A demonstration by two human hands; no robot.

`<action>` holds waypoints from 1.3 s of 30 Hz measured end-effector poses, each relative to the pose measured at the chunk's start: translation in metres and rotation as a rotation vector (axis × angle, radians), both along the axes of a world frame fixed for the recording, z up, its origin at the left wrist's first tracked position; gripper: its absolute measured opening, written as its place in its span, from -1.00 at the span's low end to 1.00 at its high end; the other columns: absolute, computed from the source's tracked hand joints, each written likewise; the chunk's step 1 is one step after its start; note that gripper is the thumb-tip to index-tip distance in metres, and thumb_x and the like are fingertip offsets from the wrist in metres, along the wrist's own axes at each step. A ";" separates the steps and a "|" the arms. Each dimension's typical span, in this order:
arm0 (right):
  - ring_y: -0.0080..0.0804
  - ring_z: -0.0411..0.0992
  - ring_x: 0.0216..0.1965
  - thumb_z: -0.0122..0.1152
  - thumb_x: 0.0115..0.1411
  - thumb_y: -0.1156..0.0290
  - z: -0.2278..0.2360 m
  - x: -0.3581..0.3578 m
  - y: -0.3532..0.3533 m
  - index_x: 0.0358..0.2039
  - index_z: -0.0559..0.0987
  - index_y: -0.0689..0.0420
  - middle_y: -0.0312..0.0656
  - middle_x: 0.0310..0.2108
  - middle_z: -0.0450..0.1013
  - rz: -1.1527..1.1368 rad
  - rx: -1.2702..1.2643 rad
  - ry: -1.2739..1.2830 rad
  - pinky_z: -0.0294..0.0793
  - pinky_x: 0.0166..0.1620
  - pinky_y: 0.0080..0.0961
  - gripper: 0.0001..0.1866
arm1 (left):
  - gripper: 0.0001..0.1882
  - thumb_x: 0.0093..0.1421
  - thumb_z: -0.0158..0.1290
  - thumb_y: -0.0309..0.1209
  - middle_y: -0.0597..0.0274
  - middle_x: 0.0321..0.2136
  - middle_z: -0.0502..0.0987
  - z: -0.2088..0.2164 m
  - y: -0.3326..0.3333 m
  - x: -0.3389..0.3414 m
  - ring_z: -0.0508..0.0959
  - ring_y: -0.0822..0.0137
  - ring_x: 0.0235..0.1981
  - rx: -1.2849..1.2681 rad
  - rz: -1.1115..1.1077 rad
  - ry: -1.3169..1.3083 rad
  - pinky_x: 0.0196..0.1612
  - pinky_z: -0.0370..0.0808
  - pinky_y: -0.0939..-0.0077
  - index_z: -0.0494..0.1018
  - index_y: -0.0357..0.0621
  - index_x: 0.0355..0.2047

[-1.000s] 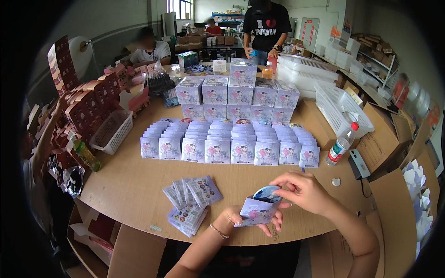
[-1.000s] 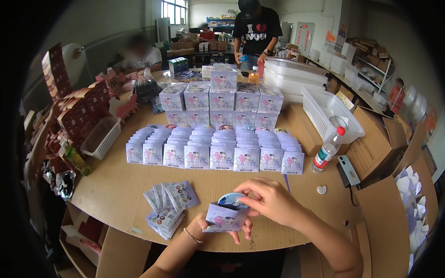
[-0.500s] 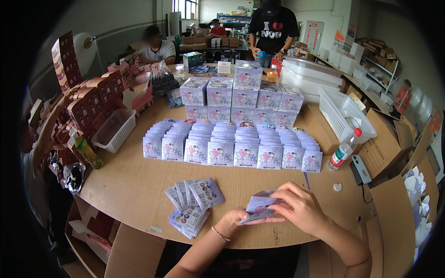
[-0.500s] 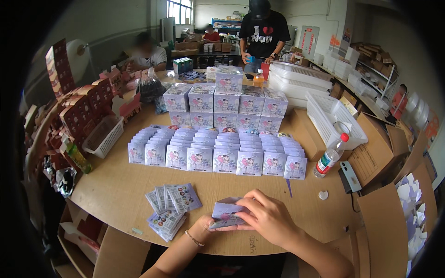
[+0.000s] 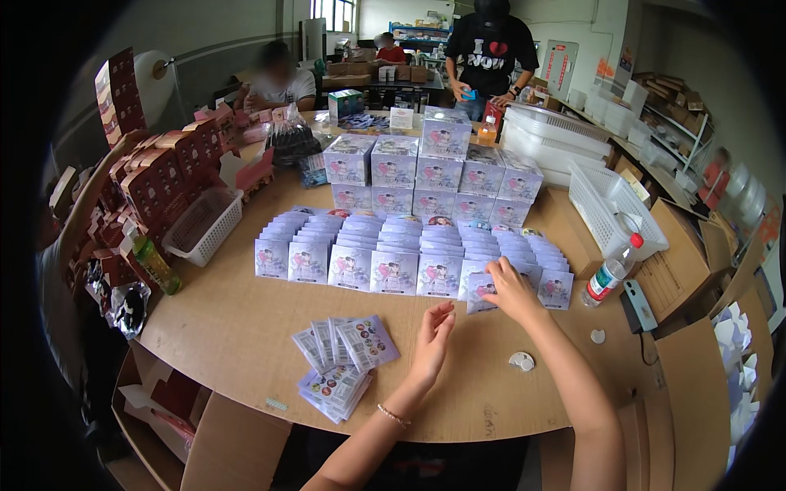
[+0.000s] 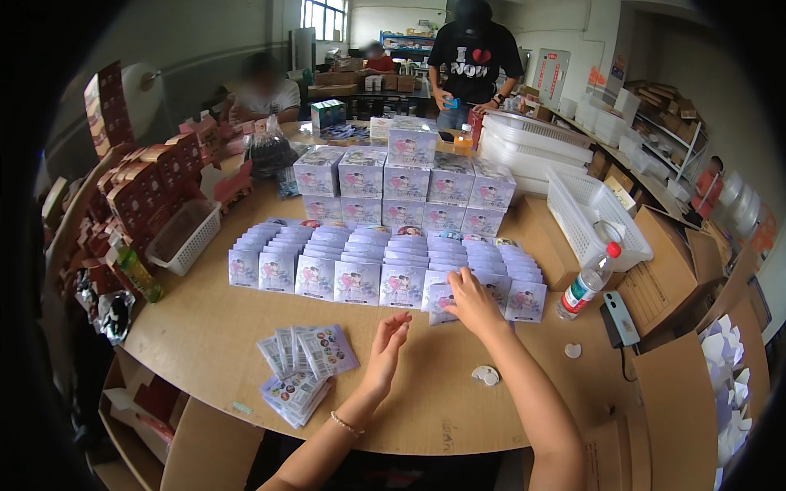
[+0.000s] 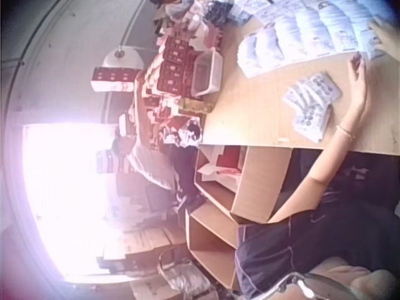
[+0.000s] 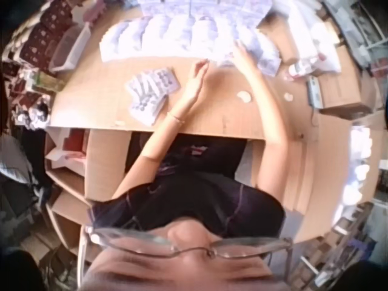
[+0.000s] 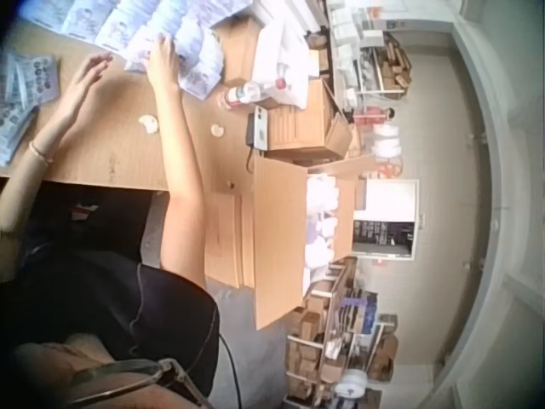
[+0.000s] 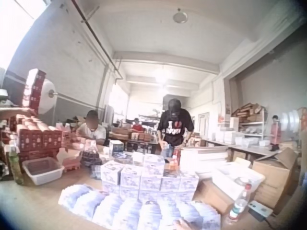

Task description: The person repeatedly picks up small white circular items and inserts them into purple printed pouches, then folds and seals the pouches. The sealed pouches are stacked in neat rows on the table. The person handles the items one at a time throughout the clip.

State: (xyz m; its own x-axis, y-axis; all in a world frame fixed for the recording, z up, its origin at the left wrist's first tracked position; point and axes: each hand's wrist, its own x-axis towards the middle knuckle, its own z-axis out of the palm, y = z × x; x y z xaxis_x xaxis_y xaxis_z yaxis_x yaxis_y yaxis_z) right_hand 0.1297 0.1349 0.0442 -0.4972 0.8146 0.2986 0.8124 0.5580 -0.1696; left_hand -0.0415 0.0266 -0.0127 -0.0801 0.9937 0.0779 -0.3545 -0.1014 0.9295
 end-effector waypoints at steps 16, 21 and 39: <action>0.07 0.44 -0.18 0.43 -0.07 0.36 -0.015 -0.011 -0.001 -0.05 0.28 0.22 0.02 -0.02 0.16 -0.107 0.134 0.075 0.53 -0.18 -0.20 -0.37 | -0.35 0.09 0.16 -0.05 0.06 0.09 0.30 0.017 -0.017 -0.015 0.28 0.11 0.12 0.188 0.080 1.083 0.14 0.25 0.11 0.28 -0.15 0.08; 0.04 0.40 -0.10 0.38 -0.02 0.33 -0.011 0.008 -0.044 -0.07 0.30 0.25 0.03 -0.03 0.19 -0.131 0.195 0.174 0.49 -0.13 -0.20 -0.42 | -0.02 -0.06 0.12 0.25 -0.06 0.19 0.18 0.044 -0.053 -0.083 0.19 -0.09 0.19 0.012 0.091 1.929 0.23 0.05 -0.12 0.19 -0.21 0.19; -0.62 0.38 -0.50 0.14 0.18 0.46 -0.040 0.068 -0.128 -0.28 0.48 0.25 -0.29 -0.48 0.43 -0.105 -0.595 0.751 0.38 -0.41 -0.63 -0.85 | -0.76 0.17 0.07 -0.26 0.09 -0.50 0.56 0.095 -0.054 -0.072 0.55 0.04 -0.45 0.493 -0.405 1.429 -0.38 0.48 0.26 0.51 -0.08 -0.20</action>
State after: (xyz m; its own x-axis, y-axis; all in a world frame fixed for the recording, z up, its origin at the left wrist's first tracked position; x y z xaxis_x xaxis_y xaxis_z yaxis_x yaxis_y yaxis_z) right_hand 0.1978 0.0074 0.0046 -0.2603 0.9650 0.0330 0.4179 0.1434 -0.8971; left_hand -0.1140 -0.0271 0.0821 0.5977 0.7845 0.1654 0.6809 -0.6056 0.4118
